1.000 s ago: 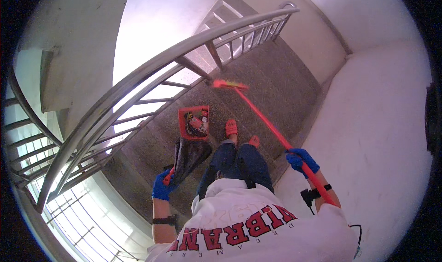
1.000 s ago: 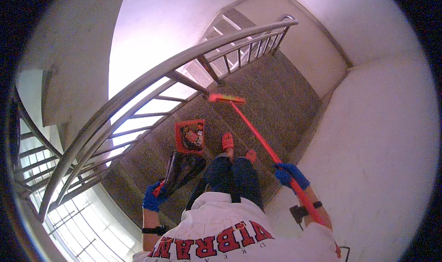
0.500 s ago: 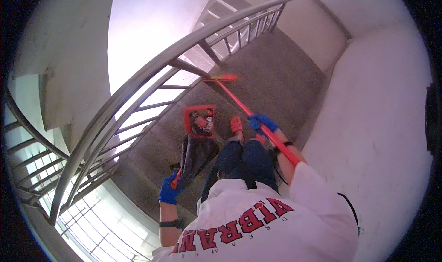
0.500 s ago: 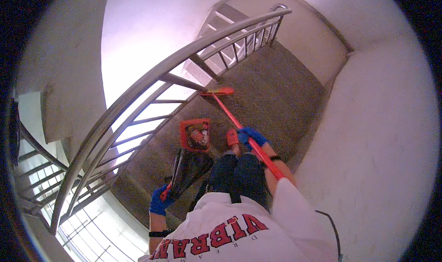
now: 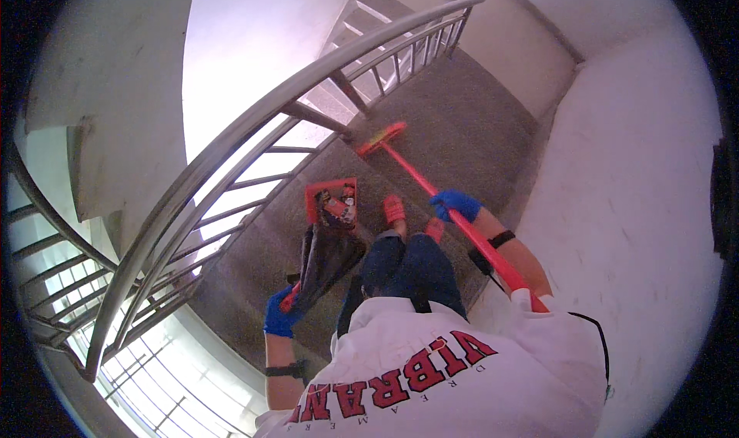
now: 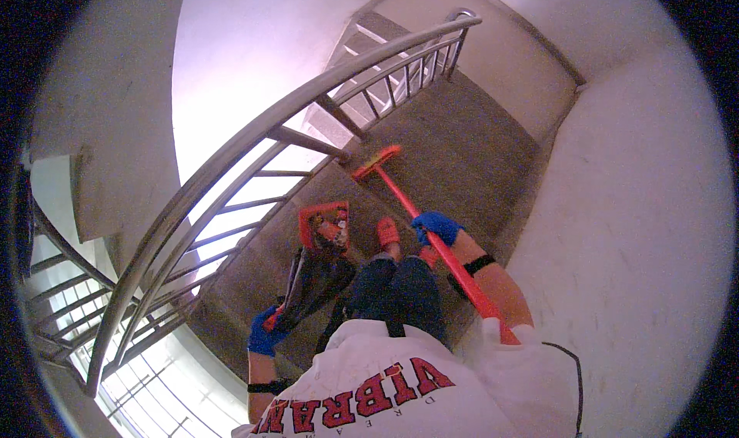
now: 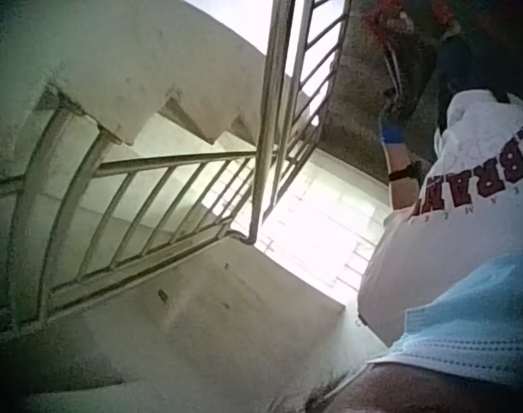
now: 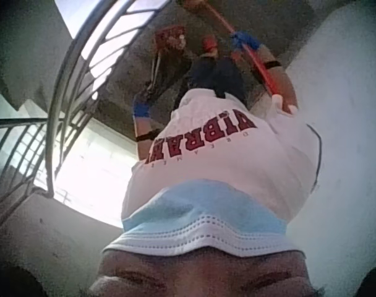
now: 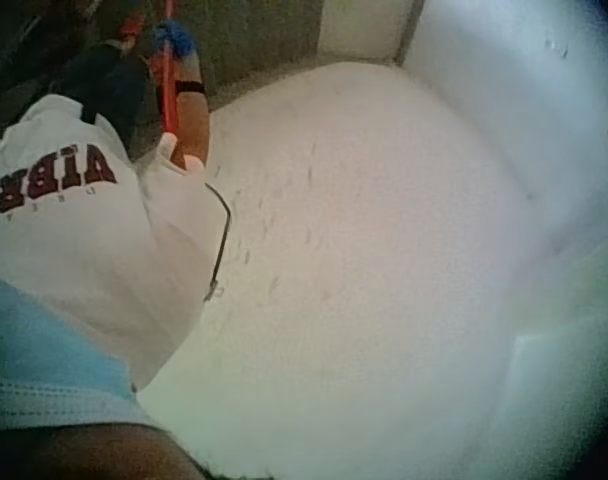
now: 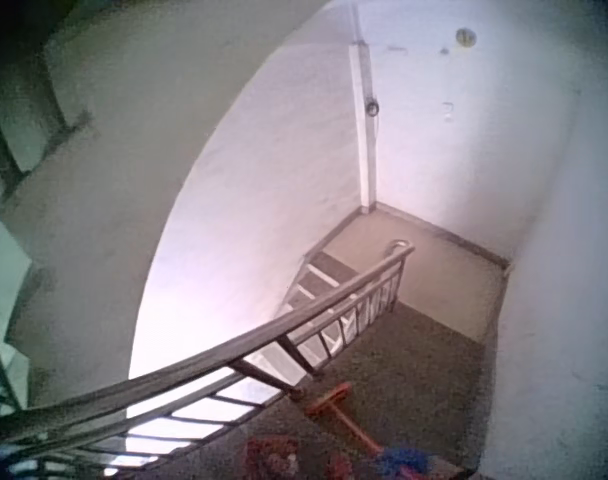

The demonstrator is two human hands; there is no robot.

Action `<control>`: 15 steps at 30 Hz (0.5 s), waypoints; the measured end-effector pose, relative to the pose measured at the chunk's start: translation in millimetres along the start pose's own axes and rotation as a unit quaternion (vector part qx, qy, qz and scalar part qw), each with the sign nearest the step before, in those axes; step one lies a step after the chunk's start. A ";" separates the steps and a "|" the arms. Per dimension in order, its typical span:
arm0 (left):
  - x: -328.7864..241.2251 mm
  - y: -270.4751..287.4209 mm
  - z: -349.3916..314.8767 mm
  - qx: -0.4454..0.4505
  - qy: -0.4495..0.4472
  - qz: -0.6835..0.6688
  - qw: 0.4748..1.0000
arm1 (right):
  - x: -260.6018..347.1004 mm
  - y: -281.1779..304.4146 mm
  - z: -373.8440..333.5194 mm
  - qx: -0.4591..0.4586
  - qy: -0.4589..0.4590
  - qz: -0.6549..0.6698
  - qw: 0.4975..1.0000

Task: The recorder is sweeping concrete stairs with a broom and collecting debris in a dustpan.

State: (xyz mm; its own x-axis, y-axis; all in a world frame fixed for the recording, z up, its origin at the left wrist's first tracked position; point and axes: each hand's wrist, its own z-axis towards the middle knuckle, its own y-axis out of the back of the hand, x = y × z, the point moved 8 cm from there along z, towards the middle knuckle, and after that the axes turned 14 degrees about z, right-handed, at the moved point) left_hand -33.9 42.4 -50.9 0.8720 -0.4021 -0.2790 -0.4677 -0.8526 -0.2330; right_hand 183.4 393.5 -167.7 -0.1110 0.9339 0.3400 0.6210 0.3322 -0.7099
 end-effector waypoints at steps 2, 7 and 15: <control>-0.1 -6.6 2.4 -0.008 -0.013 0.002 1.000 | -0.5 -13.7 21.8 0.075 0.015 -0.004 0.997; 17.6 27.4 12.9 -0.014 -0.028 -0.005 1.000 | -11.1 -42.3 65.8 0.079 0.036 -0.050 0.995; 22.7 30.5 8.8 0.008 -0.020 -0.059 0.998 | -74.8 10.6 -24.3 -0.145 -0.146 -0.316 0.926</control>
State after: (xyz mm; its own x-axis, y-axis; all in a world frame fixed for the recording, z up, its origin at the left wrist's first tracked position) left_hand -29.6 10.2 -72.6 0.9148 -0.2858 -0.2853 -0.3650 -0.8875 -0.2814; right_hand 217.2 324.0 -185.7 -0.7028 0.5746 0.4195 0.5374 0.8151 -0.2163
